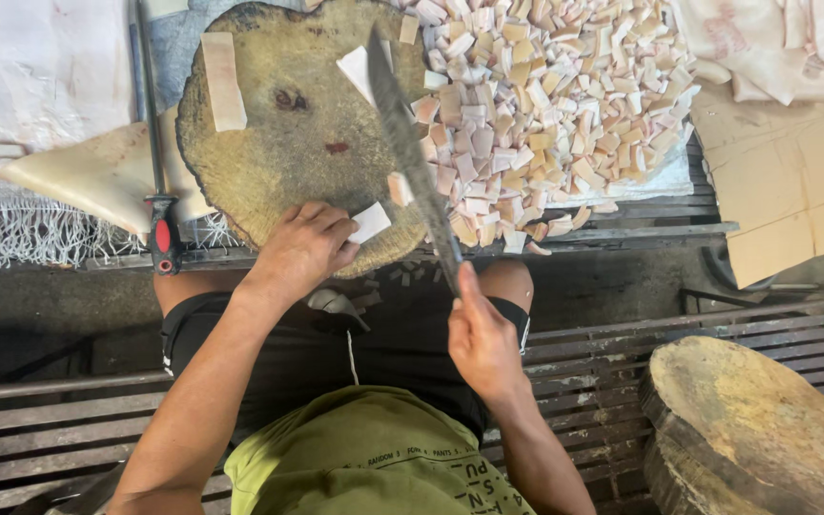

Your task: The person cuts large sheets of white pork skin into small cubes using a large knife on a round wooden cutting board. The person repeatedly slices the skin into strips and then dices them, accumulating a pile of cubes on the board.

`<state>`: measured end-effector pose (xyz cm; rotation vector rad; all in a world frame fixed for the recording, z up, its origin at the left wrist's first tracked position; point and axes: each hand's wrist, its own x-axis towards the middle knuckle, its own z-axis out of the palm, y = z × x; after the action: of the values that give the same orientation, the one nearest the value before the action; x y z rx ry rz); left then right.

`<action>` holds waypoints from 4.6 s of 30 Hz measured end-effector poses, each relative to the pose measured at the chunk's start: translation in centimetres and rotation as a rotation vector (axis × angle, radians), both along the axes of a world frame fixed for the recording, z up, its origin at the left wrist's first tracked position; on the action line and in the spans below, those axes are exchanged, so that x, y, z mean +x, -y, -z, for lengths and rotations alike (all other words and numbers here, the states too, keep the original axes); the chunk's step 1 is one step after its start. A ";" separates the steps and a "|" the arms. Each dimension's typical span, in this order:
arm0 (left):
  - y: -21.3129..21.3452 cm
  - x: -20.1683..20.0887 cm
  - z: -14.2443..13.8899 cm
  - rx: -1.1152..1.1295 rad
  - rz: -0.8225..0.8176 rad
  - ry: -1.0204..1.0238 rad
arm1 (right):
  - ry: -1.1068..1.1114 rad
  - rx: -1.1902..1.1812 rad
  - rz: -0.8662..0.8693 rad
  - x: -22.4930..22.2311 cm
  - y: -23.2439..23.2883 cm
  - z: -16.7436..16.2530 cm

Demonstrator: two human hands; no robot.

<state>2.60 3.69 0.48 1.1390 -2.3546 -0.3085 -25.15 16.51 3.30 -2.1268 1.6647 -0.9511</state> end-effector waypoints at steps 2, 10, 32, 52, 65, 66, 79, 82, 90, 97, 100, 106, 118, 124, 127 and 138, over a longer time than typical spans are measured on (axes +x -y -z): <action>-0.1 -0.1 0.1 -0.002 -0.013 -0.013 | 0.086 -0.057 0.052 0.0 -0.5 0.2; 0.1 -0.3 0.1 -0.023 -0.023 0.012 | -0.126 0.149 -0.032 2.0 0.2 1.0; 7.8 2.3 -2.6 0.052 -0.172 -0.124 | 0.411 0.416 0.140 0.7 -0.4 1.0; 16.1 2.5 -6.9 0.572 -0.349 -0.200 | 0.163 0.434 -0.017 -0.4 -3.2 -0.7; 3.7 -2.6 -2.0 0.499 -0.037 -0.056 | 0.009 0.432 0.158 -1.6 4.3 3.6; 3.3 -2.9 -1.5 0.336 -0.044 -0.004 | 0.025 0.420 0.169 -1.3 3.9 3.7; -1.1 2.6 -2.2 0.286 0.102 -0.011 | 0.002 -0.220 0.025 0.2 -0.1 0.7; -1.5 3.0 -1.6 0.066 0.139 0.029 | -0.176 0.046 0.007 0.9 0.1 1.5; -1.2 3.1 -0.2 -0.040 0.132 0.072 | 0.084 -0.043 0.136 -1.1 -1.1 -0.4; -0.9 2.9 0.6 -0.078 0.123 0.078 | -0.210 0.109 -0.021 1.2 -0.3 1.6; -0.8 2.6 1.1 -0.123 0.129 0.096 | -0.047 0.086 0.017 0.2 -0.6 0.8; -0.6 1.8 1.4 -0.069 0.119 0.058 | 0.092 -0.138 0.058 0.5 -0.7 1.0; -0.4 1.2 1.3 -0.104 0.091 0.103 | 0.172 -0.070 0.077 -0.1 -1.2 0.0; -0.5 1.2 1.7 -0.099 0.086 0.085 | -0.156 0.072 -0.073 2.4 -0.3 0.9; -0.6 1.2 1.9 -0.105 0.087 0.089 | -0.048 0.090 -0.029 1.7 -0.7 -0.1; -1.2 1.6 -0.5 -0.039 0.053 -0.020 | -0.239 0.281 -0.084 2.4 -0.8 2.0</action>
<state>4.17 4.92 1.00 1.0515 -2.3659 -0.2904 -22.72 17.35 1.27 -2.1604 1.6837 -0.4220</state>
